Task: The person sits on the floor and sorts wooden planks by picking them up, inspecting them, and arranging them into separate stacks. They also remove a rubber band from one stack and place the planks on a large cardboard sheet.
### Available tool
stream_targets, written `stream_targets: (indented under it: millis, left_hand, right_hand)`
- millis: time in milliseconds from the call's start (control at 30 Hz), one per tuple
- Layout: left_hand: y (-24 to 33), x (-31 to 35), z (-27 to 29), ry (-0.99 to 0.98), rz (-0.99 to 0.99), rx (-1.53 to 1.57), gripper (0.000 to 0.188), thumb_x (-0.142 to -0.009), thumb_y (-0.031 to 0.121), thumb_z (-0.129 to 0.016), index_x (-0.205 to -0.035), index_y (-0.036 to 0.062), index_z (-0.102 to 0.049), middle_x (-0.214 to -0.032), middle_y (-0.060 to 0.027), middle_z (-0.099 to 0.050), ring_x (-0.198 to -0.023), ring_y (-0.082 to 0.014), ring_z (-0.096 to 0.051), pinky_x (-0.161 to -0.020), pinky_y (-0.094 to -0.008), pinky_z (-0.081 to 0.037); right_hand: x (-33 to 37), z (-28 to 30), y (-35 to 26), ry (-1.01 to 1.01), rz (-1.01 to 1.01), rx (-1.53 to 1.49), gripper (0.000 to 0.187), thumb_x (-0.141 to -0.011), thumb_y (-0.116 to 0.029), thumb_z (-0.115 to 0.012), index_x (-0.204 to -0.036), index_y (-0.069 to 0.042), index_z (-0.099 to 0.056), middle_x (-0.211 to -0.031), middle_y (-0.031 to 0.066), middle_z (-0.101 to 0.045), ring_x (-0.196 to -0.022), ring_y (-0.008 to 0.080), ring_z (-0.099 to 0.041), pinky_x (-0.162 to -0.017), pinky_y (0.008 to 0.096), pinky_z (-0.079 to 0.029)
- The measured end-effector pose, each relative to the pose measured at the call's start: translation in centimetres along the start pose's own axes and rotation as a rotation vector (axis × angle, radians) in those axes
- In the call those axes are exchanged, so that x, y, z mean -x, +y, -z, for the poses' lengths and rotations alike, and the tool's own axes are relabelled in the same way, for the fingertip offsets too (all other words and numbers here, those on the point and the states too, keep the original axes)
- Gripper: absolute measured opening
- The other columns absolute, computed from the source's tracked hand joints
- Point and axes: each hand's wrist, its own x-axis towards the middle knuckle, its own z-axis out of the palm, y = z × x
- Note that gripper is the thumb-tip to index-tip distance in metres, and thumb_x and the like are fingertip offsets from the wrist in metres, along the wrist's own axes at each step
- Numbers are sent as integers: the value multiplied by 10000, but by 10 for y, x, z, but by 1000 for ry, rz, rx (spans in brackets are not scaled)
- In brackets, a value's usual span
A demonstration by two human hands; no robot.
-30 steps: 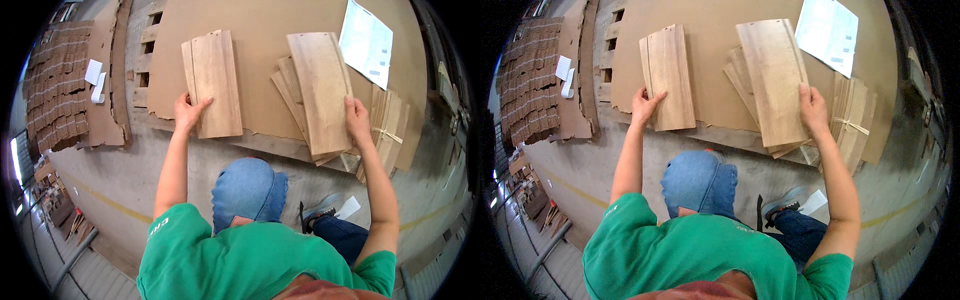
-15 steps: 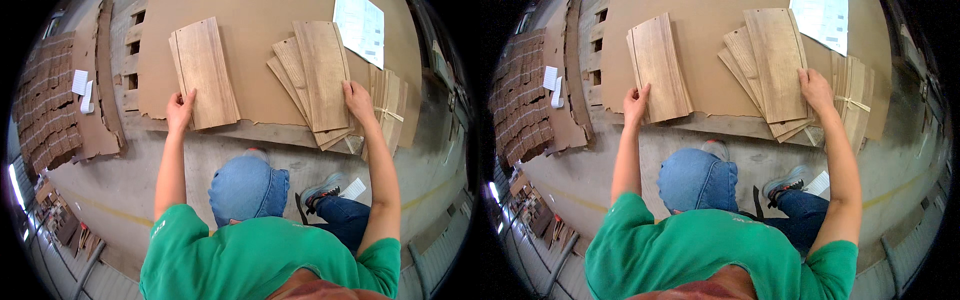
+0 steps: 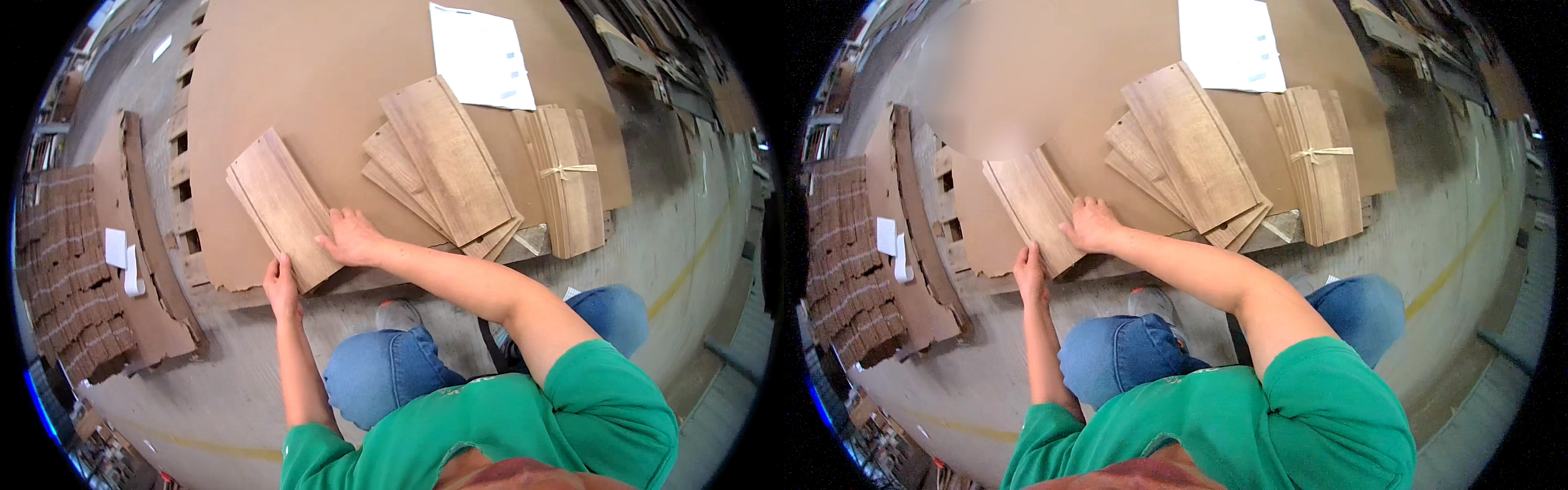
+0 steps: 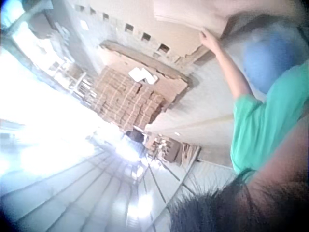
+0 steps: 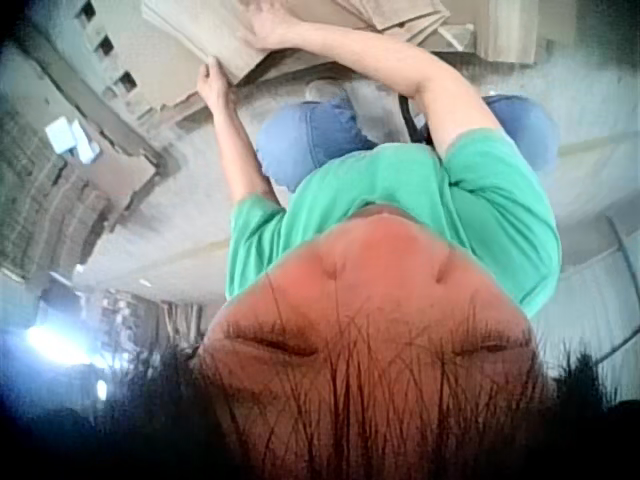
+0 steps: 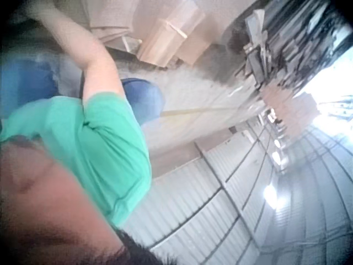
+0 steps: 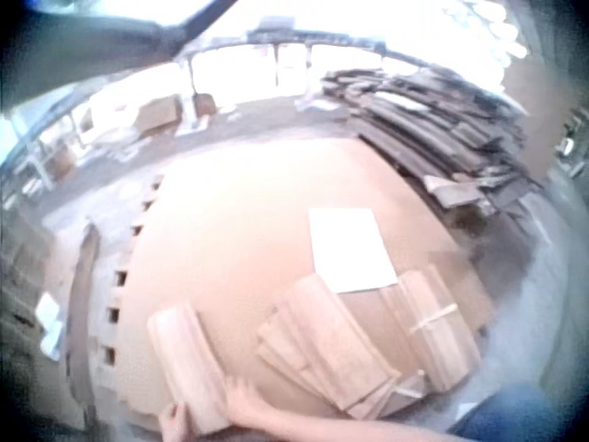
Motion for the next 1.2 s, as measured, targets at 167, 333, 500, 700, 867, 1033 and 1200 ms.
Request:
stream_targets:
  millis: [167,333,500,700,867,1033,1200]
  left_hand:
    - [8,30,-15,-74,-50,206,289,-888,182,-573,-1097,-18,-565,-997,-61,-604,-900,-122,-537,-790,-271,-428]
    - [13,38,-17,-259,30,452,339,-876,143,-575,-1173,-4,-504,-1089,-92,-588,-991,-167,-558,-843,-297,-462]
    - [19,52,-44,-475,85,635,357,-903,175,-509,-1216,10,-461,-1172,-84,-551,-1060,-198,-534,-911,-336,-436]
    - [15,56,-67,-544,104,609,353,-937,257,-469,-1205,28,-481,-1148,-54,-558,-1046,-155,-523,-905,-327,-415]
    - [37,42,-82,-336,-49,309,547,-930,389,-466,-1321,17,-377,-1229,-100,-485,-1024,-172,-506,-891,-324,-413]
    - [72,42,-94,-343,-256,359,703,-923,393,-472,-1422,43,-121,-1388,-166,-292,-1230,-239,-359,-951,-345,-378]
    - [112,27,-110,-236,-322,283,691,-850,219,-605,-1369,7,-200,-1290,-154,-402,-1144,-230,-439,-939,-338,-381]
  right_hand:
    - [9,21,10,-104,-108,-47,634,-843,-469,-507,-1106,107,-477,-1096,310,-530,-1044,407,-516,-906,439,-404]
    - [21,52,19,-215,-121,-177,745,-794,-557,-534,-1091,125,-494,-1067,305,-556,-1014,387,-555,-873,411,-435]
    - [30,56,41,82,-57,-425,703,-715,-500,-641,-1025,120,-519,-997,308,-578,-960,376,-586,-808,409,-464]
    - [63,73,23,332,94,-347,518,-762,-324,-635,-1037,84,-477,-865,265,-586,-814,418,-574,-705,447,-459]
    - [81,81,19,506,318,-18,490,-760,-206,-631,-1090,66,-391,-847,213,-544,-797,386,-545,-679,442,-468]
    - [91,69,11,369,283,107,559,-726,-184,-641,-1145,68,-368,-968,193,-525,-880,349,-531,-720,405,-494]
    - [102,58,5,280,309,199,704,-730,-202,-629,-1277,57,-268,-1159,228,-431,-988,355,-488,-739,410,-509]
